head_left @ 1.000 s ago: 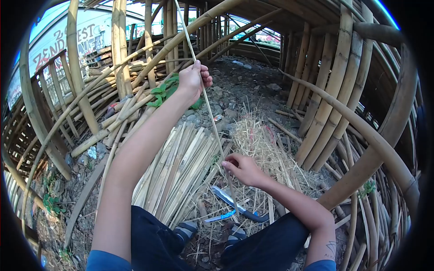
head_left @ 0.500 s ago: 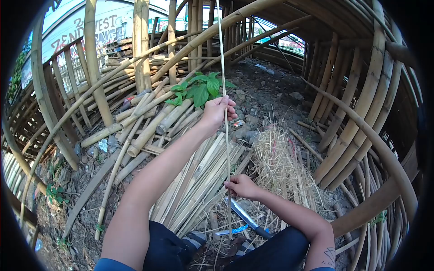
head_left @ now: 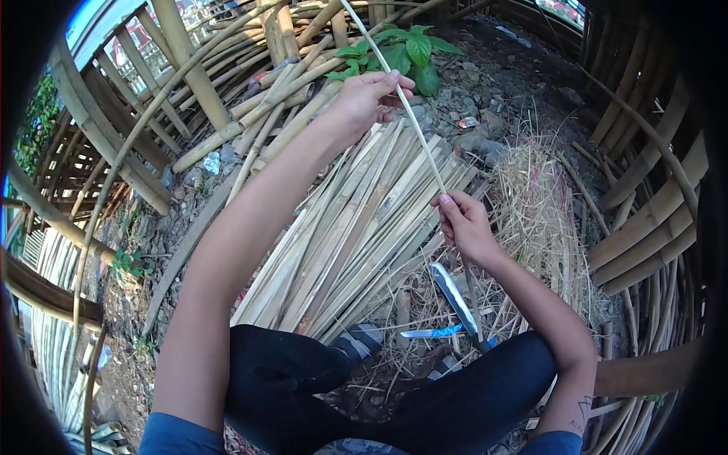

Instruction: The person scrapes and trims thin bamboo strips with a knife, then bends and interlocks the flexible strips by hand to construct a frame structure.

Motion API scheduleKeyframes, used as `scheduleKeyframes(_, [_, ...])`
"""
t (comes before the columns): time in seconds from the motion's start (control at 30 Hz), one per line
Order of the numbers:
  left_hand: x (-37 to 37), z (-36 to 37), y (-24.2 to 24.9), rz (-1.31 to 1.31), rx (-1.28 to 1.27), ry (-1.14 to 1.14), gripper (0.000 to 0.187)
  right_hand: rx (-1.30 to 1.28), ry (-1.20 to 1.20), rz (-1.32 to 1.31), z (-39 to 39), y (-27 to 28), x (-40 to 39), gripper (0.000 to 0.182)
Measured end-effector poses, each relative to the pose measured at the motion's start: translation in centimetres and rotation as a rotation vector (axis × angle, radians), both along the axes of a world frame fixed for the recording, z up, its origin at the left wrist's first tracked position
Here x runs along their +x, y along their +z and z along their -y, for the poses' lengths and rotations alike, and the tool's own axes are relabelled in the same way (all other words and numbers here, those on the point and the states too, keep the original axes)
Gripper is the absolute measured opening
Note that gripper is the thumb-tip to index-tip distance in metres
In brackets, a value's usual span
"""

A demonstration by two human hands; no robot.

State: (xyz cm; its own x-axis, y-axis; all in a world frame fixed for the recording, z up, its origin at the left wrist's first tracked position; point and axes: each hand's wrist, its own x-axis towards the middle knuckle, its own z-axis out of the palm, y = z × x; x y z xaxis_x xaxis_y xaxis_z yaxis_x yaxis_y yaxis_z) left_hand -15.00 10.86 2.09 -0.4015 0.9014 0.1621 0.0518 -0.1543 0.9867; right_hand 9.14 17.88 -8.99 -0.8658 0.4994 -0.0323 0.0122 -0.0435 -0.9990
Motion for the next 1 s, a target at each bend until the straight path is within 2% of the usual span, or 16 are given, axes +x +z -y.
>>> scheduleKeyframes(0.07, [-0.2,0.6,-0.7,0.099,0.033,0.001,0.033,0.1,-0.017,-0.005,-1.1,-1.5,-0.8,0.022])
scheduleKeyframes(0.13, [-0.2,1.0,-0.5,0.105,0.042,0.078,0.033,0.08,-0.031,0.021,-0.9,-1.3,-1.5,0.023])
scheduleKeyframes(0.23, [-0.7,0.9,0.5,0.232,0.161,0.273,0.036,0.148,-0.032,0.046,-0.1,-2.0,-2.2,0.023])
scheduleKeyframes(0.33, [-2.1,1.3,1.3,0.167,0.22,0.326,0.036,0.175,-0.021,0.1,1.0,-1.3,-1.5,0.024])
scheduleKeyframes(0.4, [-2.8,1.7,1.5,0.189,0.282,0.337,0.035,0.345,-0.011,0.174,0.4,-1.7,-0.7,0.025])
scheduleKeyframes(0.43, [-3.0,2.1,1.6,0.189,0.281,0.363,0.034,0.352,-0.006,0.162,0.1,-1.9,-0.2,0.025])
scheduleKeyframes(0.73, [-6.0,4.6,1.6,0.255,0.36,0.483,0.031,0.534,0.256,0.531,-2.8,-0.7,4.6,0.027])
scheduleKeyframes(0.8, [-6.6,4.8,1.4,0.275,0.373,0.494,0.03,0.523,0.258,0.519,-3.2,-0.5,5.4,0.028])
scheduleKeyframes(0.87, [-6.9,4.7,1.1,0.292,0.395,0.499,0.027,0.416,0.158,0.567,-3.2,0.3,6.0,0.03])
scheduleKeyframes(1.0, [-5.8,4.3,0.4,0.258,0.354,0.459,0.026,0.539,0.097,0.416,-3.7,-0.5,6.4,0.032])
